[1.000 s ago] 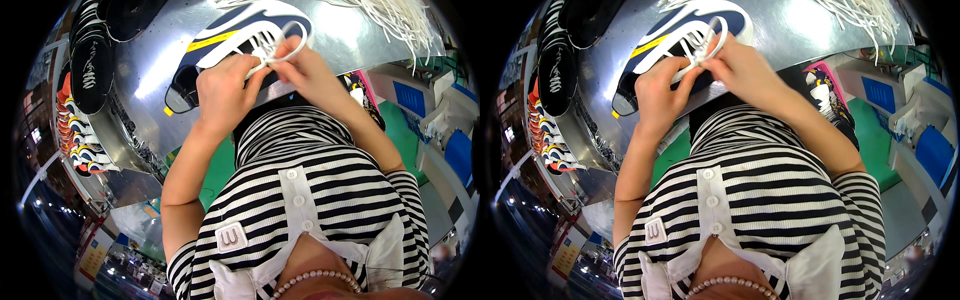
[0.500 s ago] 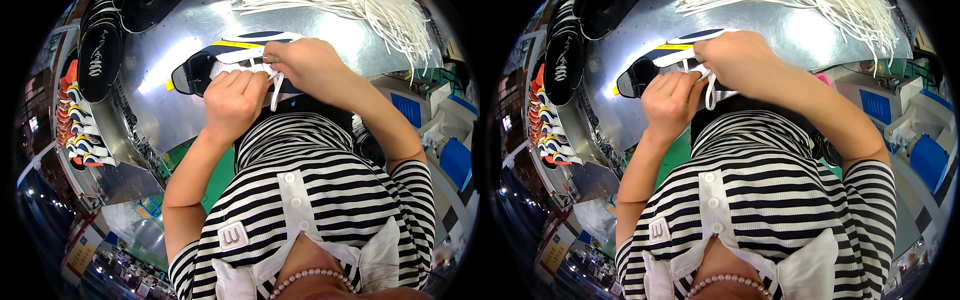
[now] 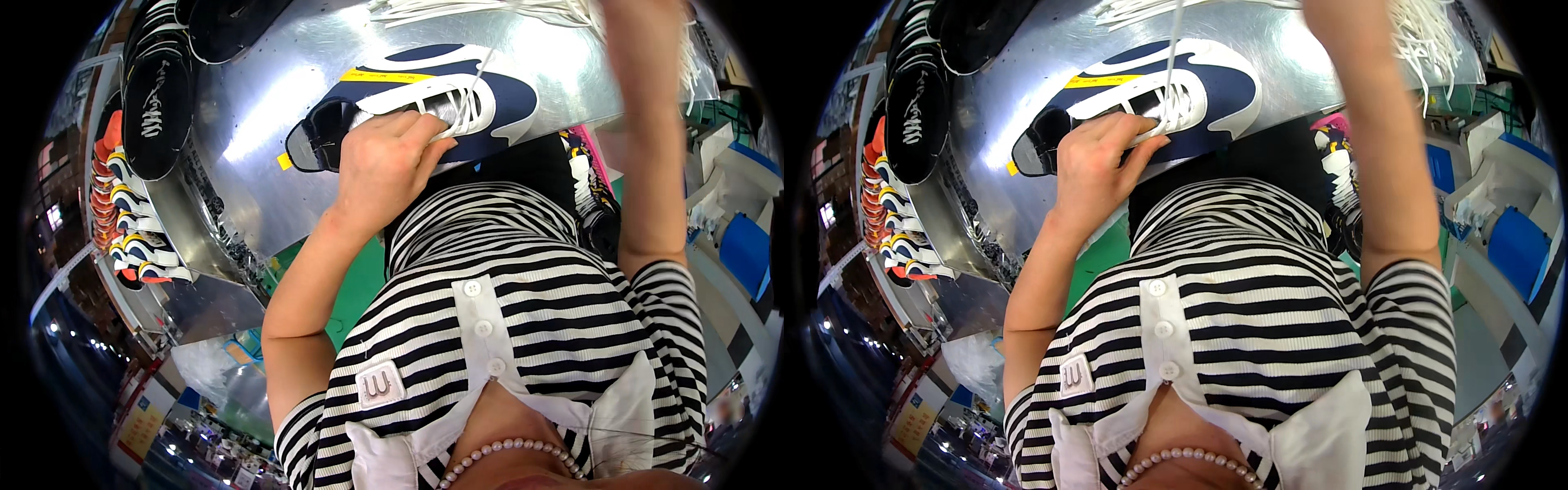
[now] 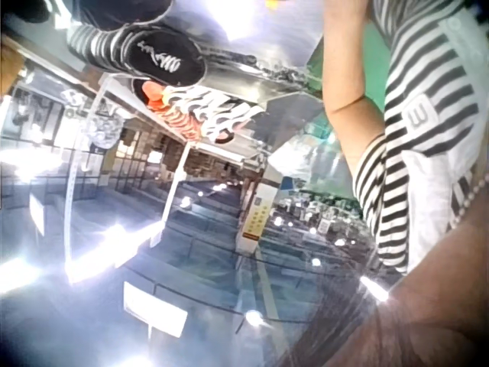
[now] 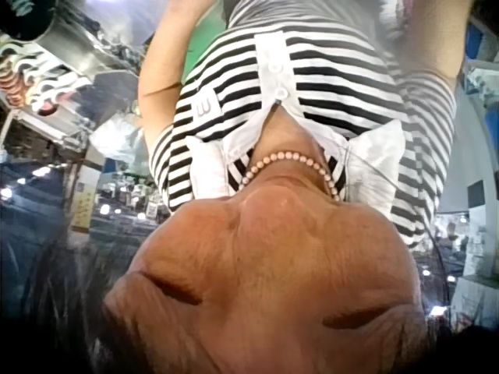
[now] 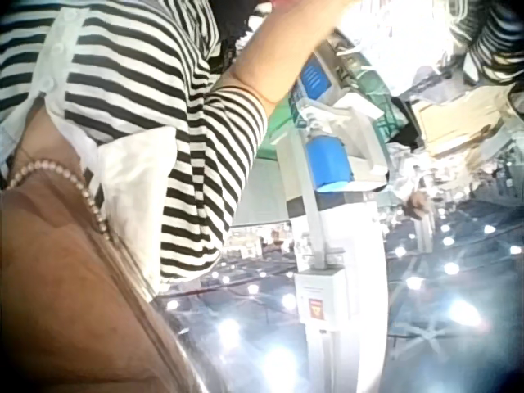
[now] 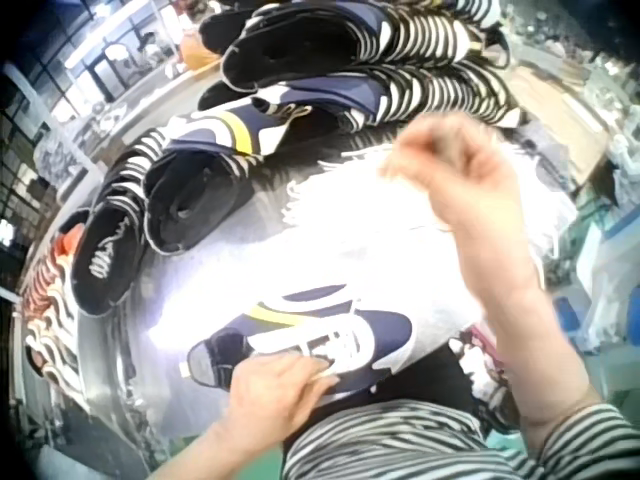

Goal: The person laces a blue and white sneaker with white shoelaces by hand. They thread the laces through the eyelets, pull them tight, and adjust the fit. The person then places the finished shoe on a metal table next to other completed shoes.

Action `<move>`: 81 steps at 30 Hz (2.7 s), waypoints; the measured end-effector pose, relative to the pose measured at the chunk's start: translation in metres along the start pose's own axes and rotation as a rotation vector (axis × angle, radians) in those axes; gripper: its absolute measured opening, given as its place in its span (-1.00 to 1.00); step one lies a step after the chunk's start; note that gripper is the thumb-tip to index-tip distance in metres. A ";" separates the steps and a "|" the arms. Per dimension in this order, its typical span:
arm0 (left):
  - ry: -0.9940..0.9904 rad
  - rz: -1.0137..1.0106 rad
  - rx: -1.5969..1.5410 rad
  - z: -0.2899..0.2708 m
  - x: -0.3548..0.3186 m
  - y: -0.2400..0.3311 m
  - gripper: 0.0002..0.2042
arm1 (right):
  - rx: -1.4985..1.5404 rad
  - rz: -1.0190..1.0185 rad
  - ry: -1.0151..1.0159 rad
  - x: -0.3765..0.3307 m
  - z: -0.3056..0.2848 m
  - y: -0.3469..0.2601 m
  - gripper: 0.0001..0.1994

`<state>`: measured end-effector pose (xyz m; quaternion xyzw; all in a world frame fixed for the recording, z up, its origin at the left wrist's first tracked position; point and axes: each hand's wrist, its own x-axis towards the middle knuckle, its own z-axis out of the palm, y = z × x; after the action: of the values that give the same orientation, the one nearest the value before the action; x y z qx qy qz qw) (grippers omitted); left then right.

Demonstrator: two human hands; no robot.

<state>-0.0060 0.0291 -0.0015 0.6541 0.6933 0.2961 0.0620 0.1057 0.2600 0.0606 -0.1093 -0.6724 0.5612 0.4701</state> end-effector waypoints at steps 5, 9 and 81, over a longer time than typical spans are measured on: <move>-0.057 -0.282 -0.220 -0.014 -0.001 0.008 -0.40 | 0.087 0.457 -0.420 -0.073 0.028 0.035 -0.92; 0.037 -0.558 -0.417 -0.009 0.001 -0.002 -0.39 | -0.080 0.474 -0.418 -0.084 0.043 0.039 -0.86; 0.060 -0.468 -0.144 -0.032 -0.022 0.023 -0.63 | -0.211 0.837 -0.358 -0.134 0.015 0.002 -0.79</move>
<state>0.0015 -0.0026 0.0295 0.4606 0.8044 0.3419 0.1547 0.1653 0.1607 -0.0078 -0.3196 -0.6944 0.6413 0.0662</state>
